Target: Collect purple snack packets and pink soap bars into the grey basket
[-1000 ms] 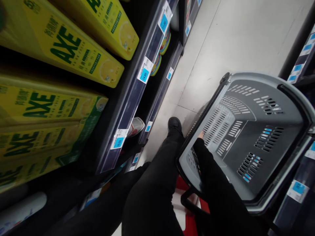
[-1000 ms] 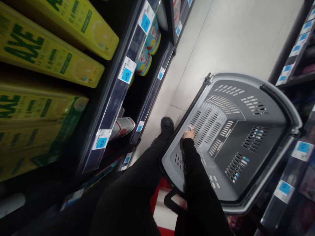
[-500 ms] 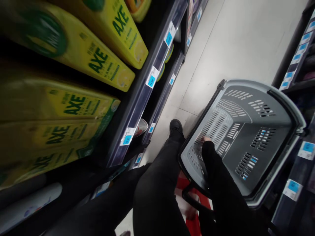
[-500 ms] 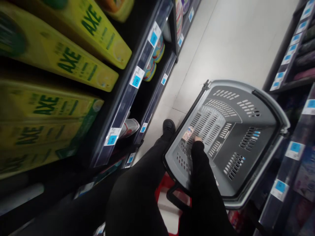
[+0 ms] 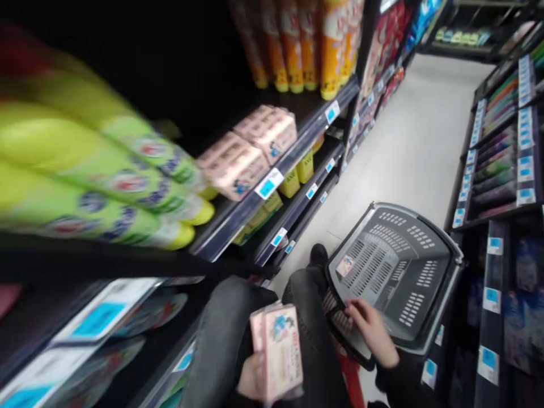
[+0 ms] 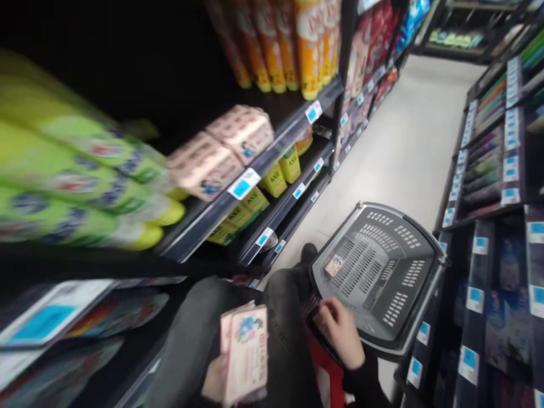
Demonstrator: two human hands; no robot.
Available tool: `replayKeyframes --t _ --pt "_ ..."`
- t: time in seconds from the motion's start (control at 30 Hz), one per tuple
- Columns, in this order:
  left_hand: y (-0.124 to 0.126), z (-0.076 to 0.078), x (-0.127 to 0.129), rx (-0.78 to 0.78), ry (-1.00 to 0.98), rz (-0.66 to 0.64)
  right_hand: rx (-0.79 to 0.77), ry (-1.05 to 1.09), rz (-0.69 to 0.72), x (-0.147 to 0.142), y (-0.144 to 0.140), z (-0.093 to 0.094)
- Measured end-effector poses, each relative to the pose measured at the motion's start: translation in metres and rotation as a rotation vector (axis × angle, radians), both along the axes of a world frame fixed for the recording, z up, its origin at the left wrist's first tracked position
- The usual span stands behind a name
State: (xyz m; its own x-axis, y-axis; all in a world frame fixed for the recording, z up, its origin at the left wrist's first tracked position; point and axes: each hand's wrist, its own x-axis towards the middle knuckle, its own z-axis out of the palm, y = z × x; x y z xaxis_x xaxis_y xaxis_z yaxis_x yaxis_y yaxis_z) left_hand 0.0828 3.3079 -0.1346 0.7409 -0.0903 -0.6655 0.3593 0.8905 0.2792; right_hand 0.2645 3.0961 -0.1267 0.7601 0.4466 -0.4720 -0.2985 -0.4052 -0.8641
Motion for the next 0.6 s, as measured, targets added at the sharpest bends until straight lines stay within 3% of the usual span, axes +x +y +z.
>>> replayKeyframes --t 0.1,0.23,0.4,0.5,0.6 --pt "-0.010 0.010 -0.020 0.101 -0.103 0.063 0.087 -0.046 0.137 -0.067 0.026 0.048" --pt "-0.021 0.015 -0.006 0.247 -0.176 0.205 0.081 -0.187 0.093 -0.116 0.058 0.068" --pt "-0.026 0.028 0.001 0.318 -0.200 0.325 0.097 -0.245 0.131 -0.114 0.070 0.056" --pt "-0.024 0.033 0.000 0.264 -0.239 0.305 0.134 -0.225 0.153 -0.106 0.067 0.053" --pt "-0.019 0.033 -0.002 0.154 -0.285 0.254 0.234 -0.141 0.121 -0.105 0.059 0.062"
